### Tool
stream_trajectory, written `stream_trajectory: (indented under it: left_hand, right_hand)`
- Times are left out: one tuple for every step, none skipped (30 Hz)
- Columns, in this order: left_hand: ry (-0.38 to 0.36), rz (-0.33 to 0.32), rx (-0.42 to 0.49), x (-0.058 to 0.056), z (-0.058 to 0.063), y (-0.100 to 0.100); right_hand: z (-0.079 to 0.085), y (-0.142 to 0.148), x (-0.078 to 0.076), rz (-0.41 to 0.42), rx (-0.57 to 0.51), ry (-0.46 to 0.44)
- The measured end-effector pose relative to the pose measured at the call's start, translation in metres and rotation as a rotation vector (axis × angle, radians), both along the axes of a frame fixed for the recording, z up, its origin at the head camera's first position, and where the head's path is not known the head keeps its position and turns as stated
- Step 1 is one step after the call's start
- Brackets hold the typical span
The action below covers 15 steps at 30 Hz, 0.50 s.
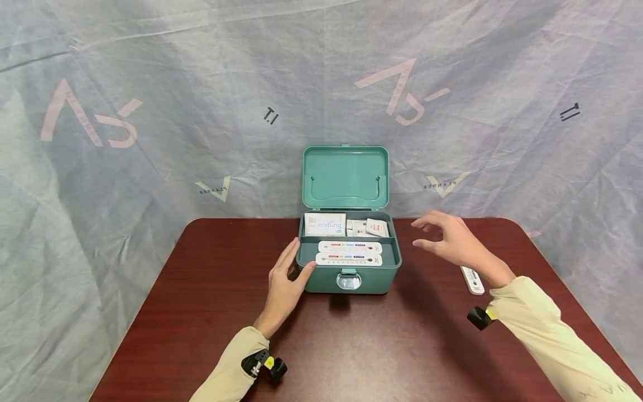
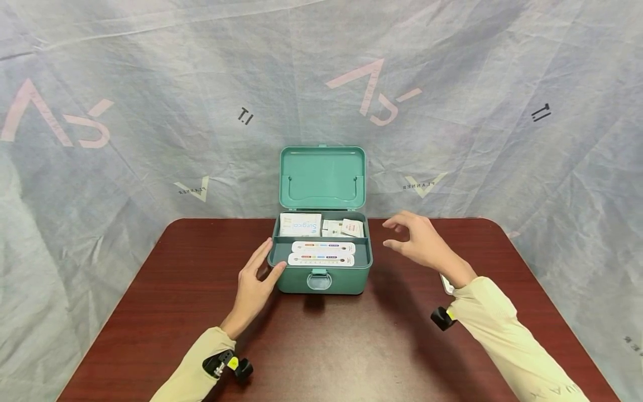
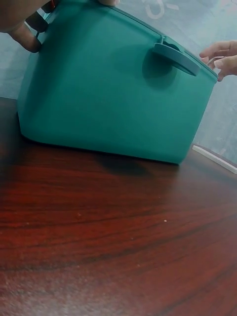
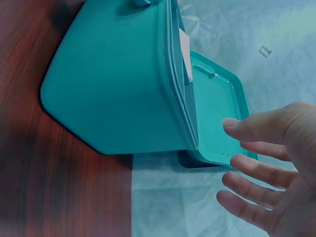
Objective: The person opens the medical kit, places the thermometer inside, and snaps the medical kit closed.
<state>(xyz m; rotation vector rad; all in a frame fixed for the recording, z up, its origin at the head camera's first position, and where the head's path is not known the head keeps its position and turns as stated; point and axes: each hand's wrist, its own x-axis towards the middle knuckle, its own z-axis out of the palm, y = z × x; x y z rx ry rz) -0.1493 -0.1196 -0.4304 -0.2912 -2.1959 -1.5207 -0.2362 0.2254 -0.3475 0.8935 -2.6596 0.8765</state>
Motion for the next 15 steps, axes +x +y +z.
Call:
stream_trajectory:
  left_hand:
    - [-0.002, -0.001, 0.003, -0.003, -0.005, -0.001]
    - [-0.006, -0.001, 0.002, -0.005, -0.011, -0.003]
    - [-0.009, -0.001, -0.002, -0.008, -0.015, -0.004]
    - [-0.013, -0.001, -0.007, -0.01, -0.019, -0.005]
    - [-0.013, -0.002, -0.009, -0.012, -0.023, -0.007]
    - [-0.02, -0.005, -0.008, -0.012, -0.024, -0.007]
    - [-0.025, -0.005, -0.007, -0.012, -0.024, -0.008]
    - [-0.022, -0.005, -0.008, -0.012, -0.024, -0.008]
    - [-0.016, -0.005, -0.009, -0.012, -0.024, -0.008]
    - [-0.014, -0.005, -0.008, -0.012, -0.024, -0.008]
    - [-0.01, -0.006, -0.008, -0.012, -0.024, -0.008]
    - [-0.007, -0.008, -0.009, -0.012, -0.024, -0.008]
    - [-0.004, -0.009, -0.009, -0.013, -0.024, -0.008]
    - [0.0, -0.01, -0.009, -0.013, -0.024, -0.008]
    - [0.004, -0.013, -0.009, -0.013, -0.024, -0.008]
  right_hand:
    - [0.0, 0.002, 0.001, -0.013, 0.001, 0.004]
    - [-0.001, 0.003, 0.001, -0.028, 0.004, 0.006]
    - [-0.001, 0.004, 0.003, -0.041, 0.004, 0.007]
    - [-0.001, 0.006, 0.003, -0.053, 0.005, 0.007]
    - [-0.002, 0.007, 0.004, -0.064, 0.006, 0.01]
    - [-0.002, 0.008, 0.005, -0.073, 0.004, 0.014]
    - [-0.003, 0.009, 0.005, -0.082, 0.004, 0.017]
    - [-0.004, 0.01, 0.006, -0.089, 0.0, 0.019]
    - [-0.005, 0.011, 0.006, -0.096, -0.005, 0.025]
    - [-0.006, 0.012, 0.006, -0.105, -0.007, 0.034]
    - [-0.008, 0.014, 0.007, -0.113, -0.014, 0.04]
    - [-0.009, 0.015, 0.007, -0.123, -0.021, 0.046]
    - [-0.01, 0.016, 0.008, -0.134, -0.025, 0.052]
    - [-0.011, 0.018, 0.009, -0.146, -0.032, 0.059]
    - [-0.013, 0.019, 0.009, -0.158, -0.039, 0.066]
